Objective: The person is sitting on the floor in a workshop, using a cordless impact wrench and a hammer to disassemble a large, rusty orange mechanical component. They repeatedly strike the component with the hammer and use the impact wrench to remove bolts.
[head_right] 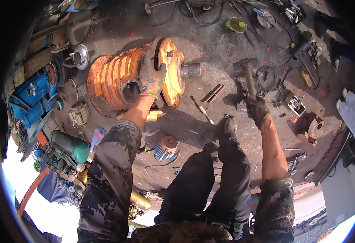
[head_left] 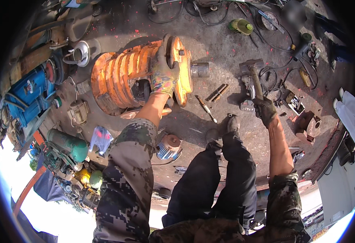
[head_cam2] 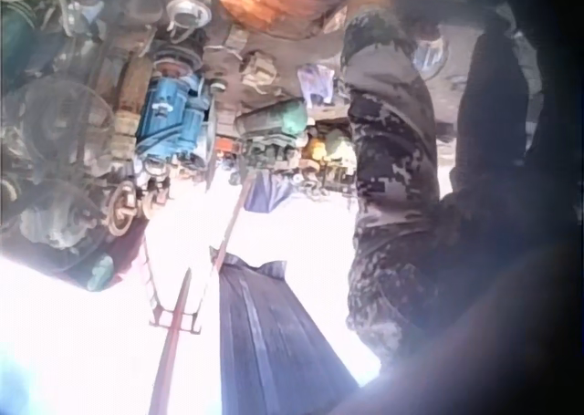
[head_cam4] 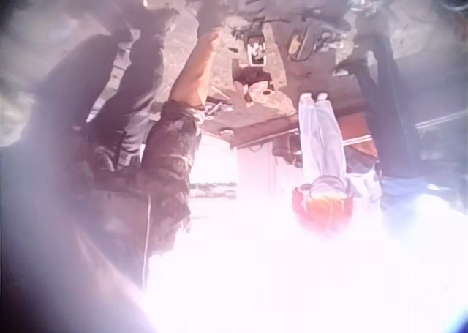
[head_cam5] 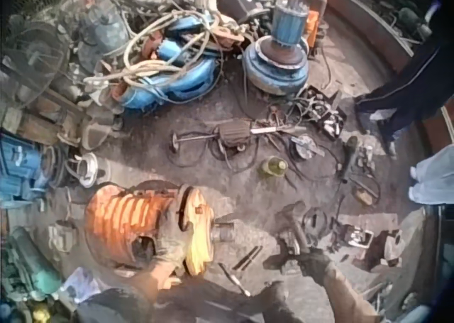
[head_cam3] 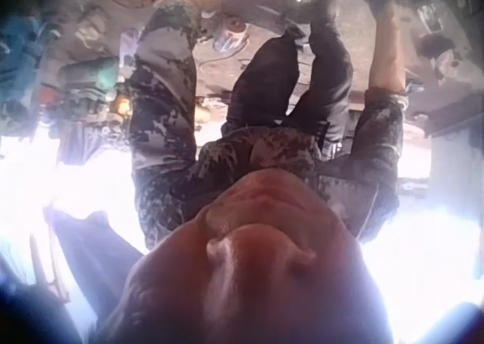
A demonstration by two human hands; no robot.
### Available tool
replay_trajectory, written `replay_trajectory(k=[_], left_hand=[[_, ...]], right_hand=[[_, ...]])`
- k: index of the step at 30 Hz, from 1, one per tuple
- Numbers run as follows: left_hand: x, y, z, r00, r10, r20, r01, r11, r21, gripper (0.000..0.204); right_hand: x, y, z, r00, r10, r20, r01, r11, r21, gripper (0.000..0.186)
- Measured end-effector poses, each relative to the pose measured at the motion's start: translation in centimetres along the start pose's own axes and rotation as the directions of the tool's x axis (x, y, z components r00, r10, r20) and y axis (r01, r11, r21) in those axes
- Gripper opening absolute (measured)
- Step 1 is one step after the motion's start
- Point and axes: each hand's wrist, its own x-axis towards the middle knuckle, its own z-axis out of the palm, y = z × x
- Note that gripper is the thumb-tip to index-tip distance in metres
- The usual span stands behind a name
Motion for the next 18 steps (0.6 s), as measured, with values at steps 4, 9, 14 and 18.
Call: replay_trajectory(k=[4,9,14,18], left_hand=[[-0.1,0.5,-1.1,1.000,0.020,0.013,-0.020,0.999,-0.042,0.074],[0.0,-0.4,0.1,0.999,0.041,-0.010,-0.041,0.999,-0.018,0.074],[-0.4,0.0,-0.3,0.988,0.083,-0.133,-0.078,0.996,0.047,0.071],[-0.3,-0.6,0.4,0.976,0.121,-0.181,-0.102,0.989,0.110,0.070]], right_hand=[[4.3,-2.3,-0.8,0.996,-0.089,0.024,0.091,0.990,-0.103,0.015],[12.3,-2.6,-4.9,0.987,-0.139,0.082,0.155,0.957,-0.245,0.019],[19.9,-0.7,-10.1,0.980,-0.197,0.024,0.173,0.788,-0.591,0.037],[21.9,1.5,-13.2,0.856,-0.516,-0.025,0.109,0.228,-0.968,0.051]])
